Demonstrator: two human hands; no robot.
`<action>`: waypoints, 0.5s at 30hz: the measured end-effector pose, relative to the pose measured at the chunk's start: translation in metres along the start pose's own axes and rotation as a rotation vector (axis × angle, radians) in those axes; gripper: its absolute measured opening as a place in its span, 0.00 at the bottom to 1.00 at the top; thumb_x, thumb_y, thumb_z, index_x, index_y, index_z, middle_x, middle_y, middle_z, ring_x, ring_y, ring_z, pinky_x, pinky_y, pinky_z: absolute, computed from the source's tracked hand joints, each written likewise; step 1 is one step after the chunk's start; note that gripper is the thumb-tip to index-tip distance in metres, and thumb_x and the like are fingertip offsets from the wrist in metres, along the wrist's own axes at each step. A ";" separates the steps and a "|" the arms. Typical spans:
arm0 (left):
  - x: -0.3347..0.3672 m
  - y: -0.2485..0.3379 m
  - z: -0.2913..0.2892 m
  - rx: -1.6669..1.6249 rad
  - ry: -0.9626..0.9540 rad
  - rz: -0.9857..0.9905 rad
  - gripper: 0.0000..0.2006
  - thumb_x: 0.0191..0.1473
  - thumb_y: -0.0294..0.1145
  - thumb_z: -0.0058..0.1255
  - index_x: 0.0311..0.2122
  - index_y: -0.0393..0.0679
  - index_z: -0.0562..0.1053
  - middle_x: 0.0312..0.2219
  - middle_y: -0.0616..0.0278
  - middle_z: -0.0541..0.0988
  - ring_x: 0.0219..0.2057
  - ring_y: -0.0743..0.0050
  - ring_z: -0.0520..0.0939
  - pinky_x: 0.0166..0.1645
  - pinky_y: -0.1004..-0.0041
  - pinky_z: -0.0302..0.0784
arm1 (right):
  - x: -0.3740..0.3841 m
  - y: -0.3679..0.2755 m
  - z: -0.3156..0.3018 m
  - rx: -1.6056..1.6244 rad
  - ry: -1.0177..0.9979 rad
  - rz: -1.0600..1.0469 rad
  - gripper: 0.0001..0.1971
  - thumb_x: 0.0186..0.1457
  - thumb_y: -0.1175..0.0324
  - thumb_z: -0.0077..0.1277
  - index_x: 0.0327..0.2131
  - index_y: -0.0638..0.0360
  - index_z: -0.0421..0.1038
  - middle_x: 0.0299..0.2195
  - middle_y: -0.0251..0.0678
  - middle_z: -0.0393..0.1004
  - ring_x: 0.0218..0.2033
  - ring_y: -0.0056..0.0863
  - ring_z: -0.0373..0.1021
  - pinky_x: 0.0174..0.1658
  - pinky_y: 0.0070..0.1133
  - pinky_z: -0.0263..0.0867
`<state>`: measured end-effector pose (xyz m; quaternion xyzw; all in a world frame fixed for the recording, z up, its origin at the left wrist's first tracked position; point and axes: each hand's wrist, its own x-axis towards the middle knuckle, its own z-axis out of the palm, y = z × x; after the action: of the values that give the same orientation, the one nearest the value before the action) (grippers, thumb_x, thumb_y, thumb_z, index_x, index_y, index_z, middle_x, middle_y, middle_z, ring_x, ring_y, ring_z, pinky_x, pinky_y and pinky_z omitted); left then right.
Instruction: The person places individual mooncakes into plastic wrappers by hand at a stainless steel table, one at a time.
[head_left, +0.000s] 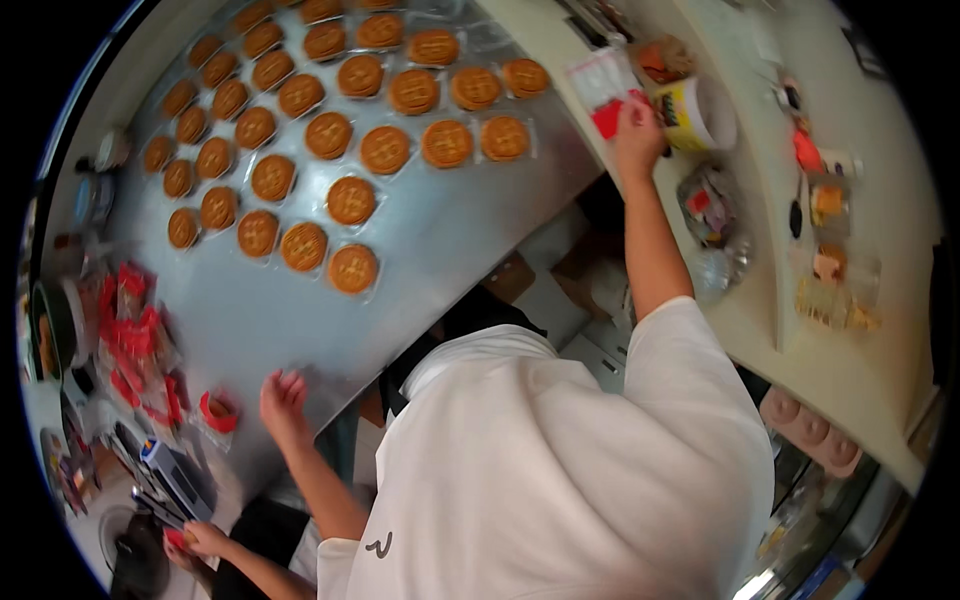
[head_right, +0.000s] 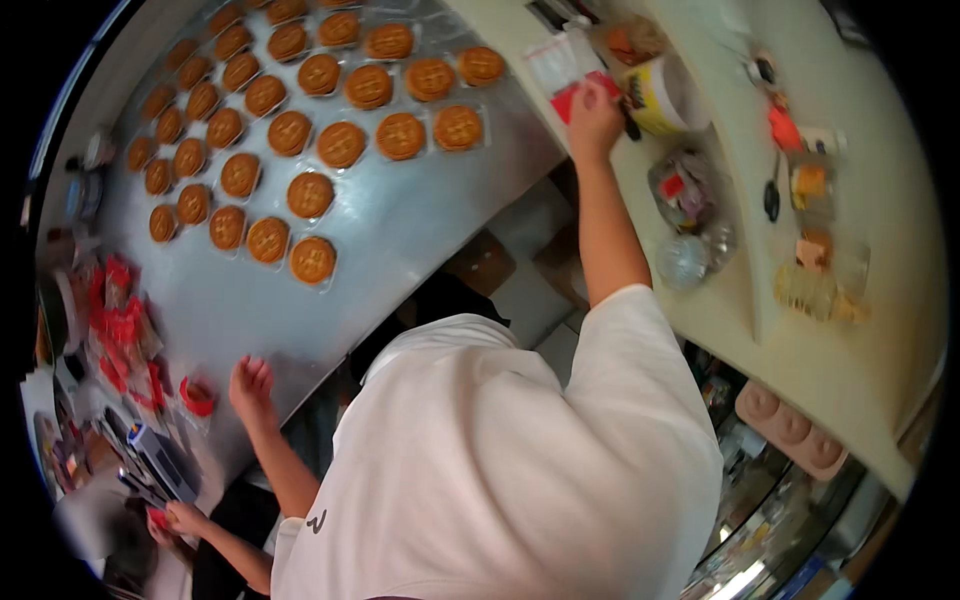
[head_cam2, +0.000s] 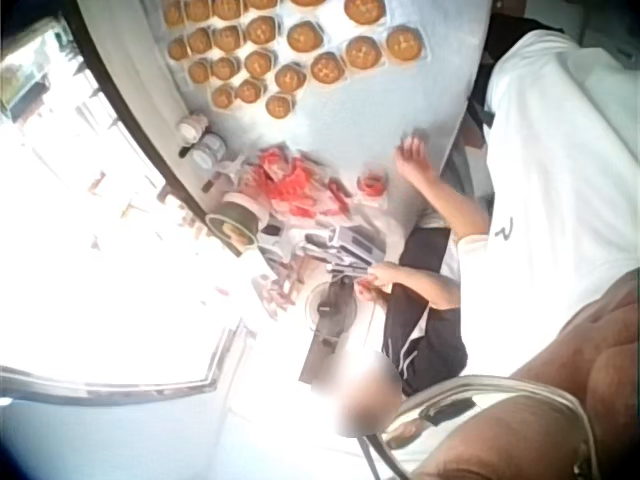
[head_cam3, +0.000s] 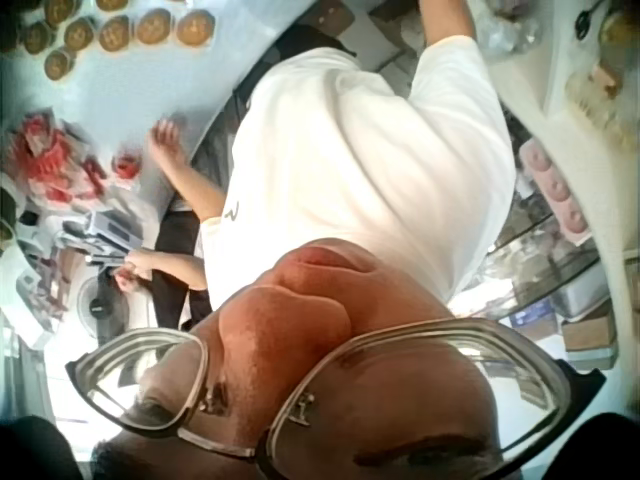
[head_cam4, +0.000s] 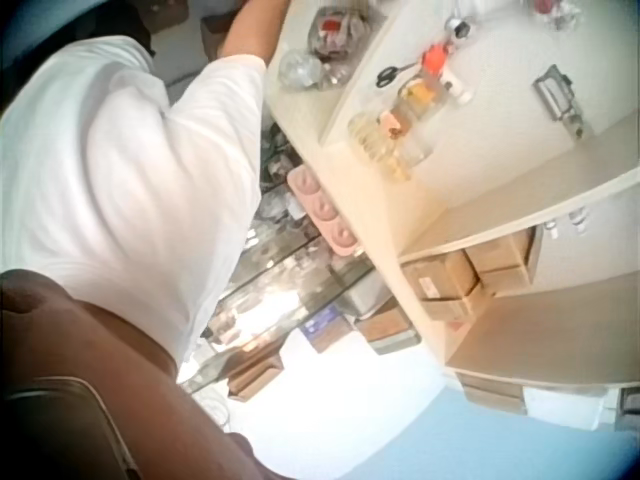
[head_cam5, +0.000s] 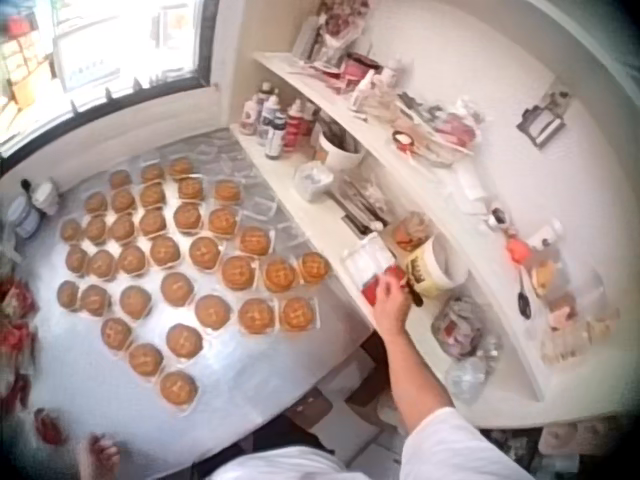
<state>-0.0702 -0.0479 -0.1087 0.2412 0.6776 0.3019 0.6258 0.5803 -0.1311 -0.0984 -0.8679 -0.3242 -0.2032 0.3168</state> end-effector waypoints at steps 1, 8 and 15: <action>-0.013 0.007 0.034 -0.008 -0.049 0.067 0.19 0.57 0.41 0.43 0.43 0.32 0.68 0.36 0.47 0.76 0.37 0.62 0.79 0.45 0.69 0.74 | 0.002 -0.028 -0.010 0.037 0.058 -0.038 0.08 0.50 0.66 0.52 0.32 0.59 0.73 0.26 0.41 0.76 0.27 0.34 0.73 0.32 0.25 0.68; -0.071 0.040 0.173 -0.316 -0.652 0.143 0.25 0.57 0.39 0.42 0.55 0.32 0.59 0.50 0.50 0.68 0.51 0.61 0.70 0.56 0.65 0.62 | -0.169 -0.275 -0.066 0.755 -0.759 -0.531 0.15 0.41 0.76 0.52 0.37 0.63 0.71 0.43 0.46 0.71 0.48 0.43 0.66 0.52 0.35 0.60; -0.032 0.040 0.084 -0.640 -0.097 0.037 0.16 0.59 0.30 0.38 0.49 0.31 0.63 0.46 0.53 0.71 0.45 0.66 0.75 0.49 0.69 0.73 | -0.235 -0.283 -0.038 0.638 -0.894 -0.313 0.37 0.38 0.67 0.60 0.54 0.61 0.55 0.59 0.48 0.49 0.60 0.46 0.47 0.59 0.37 0.46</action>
<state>0.0144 -0.0329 -0.0607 0.0587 0.5130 0.4993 0.6958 0.2130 -0.0926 -0.0838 -0.6725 -0.5968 0.2470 0.3612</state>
